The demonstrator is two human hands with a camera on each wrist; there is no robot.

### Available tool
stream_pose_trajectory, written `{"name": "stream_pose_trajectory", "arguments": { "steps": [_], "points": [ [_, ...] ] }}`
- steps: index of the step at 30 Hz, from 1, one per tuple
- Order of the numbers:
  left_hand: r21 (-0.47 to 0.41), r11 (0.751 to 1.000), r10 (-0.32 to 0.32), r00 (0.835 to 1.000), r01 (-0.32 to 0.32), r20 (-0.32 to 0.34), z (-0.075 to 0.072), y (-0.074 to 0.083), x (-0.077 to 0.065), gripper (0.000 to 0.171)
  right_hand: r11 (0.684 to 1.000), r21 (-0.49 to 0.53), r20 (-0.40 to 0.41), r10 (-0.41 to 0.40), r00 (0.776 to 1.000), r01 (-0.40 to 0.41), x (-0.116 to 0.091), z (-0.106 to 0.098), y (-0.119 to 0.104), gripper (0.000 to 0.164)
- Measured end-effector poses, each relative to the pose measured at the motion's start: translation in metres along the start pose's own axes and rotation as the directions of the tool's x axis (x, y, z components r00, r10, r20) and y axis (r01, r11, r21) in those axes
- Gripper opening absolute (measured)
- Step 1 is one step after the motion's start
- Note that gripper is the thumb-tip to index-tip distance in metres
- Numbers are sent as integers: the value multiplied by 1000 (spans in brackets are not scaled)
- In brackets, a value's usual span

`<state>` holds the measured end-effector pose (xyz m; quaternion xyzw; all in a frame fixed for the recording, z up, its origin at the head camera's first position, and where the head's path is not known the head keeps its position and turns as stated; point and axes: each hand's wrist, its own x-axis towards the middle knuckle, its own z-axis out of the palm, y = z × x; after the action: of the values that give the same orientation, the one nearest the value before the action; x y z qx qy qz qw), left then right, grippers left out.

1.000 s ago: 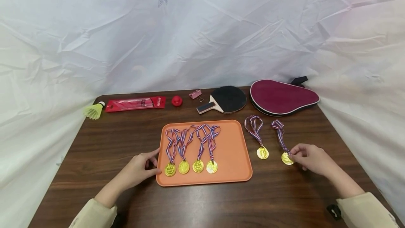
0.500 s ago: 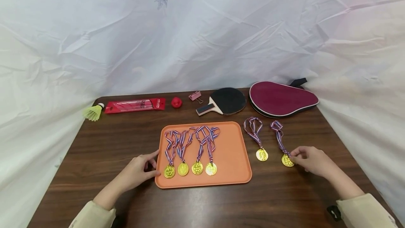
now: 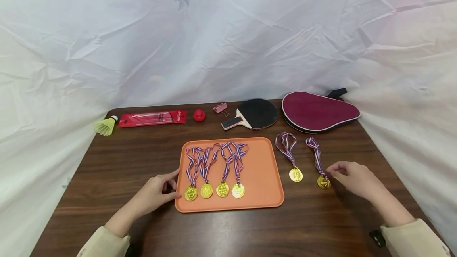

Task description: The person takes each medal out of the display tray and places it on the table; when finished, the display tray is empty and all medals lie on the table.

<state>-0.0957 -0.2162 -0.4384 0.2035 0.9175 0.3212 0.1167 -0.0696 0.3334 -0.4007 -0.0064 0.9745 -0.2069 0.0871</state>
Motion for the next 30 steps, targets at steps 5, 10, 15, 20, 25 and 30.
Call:
{"name": "stream_pose_trajectory", "arguments": {
  "steps": [5, 10, 15, 20, 25, 30],
  "points": [
    [-4, 1000, -12, 1000, 12, -2, -1, 1, 0, 68, 999, 37, -61, -22, 998, 25, 0, -5, -21, 37],
    [1, 1000, -24, 1000, 24, -2, -1, 1, -1, 69, 994, 46, -133, -88, 987, 95, 1, 2, -48, 32],
    [6, 1000, -23, 1000, 23, -7, 0, 1, 0, 69, 986, 37, -212, -154, 965, 165, 3, 13, -73, 18],
    [3, 1000, -16, 1000, 17, -8, 1, 1, 0, 69, 963, 84, -233, -230, 945, 256, 5, 26, -97, 7],
    [-2, 1000, -16, 1000, 16, -3, 1, 1, 0, 69, 932, 169, -180, -289, 940, 319, 9, 40, -120, 7],
    [-1, 1000, -17, 1000, 17, -2, 0, 1, -1, 69, 923, 213, -97, -307, 947, 321, 18, 50, -139, 4]
  ]
}}
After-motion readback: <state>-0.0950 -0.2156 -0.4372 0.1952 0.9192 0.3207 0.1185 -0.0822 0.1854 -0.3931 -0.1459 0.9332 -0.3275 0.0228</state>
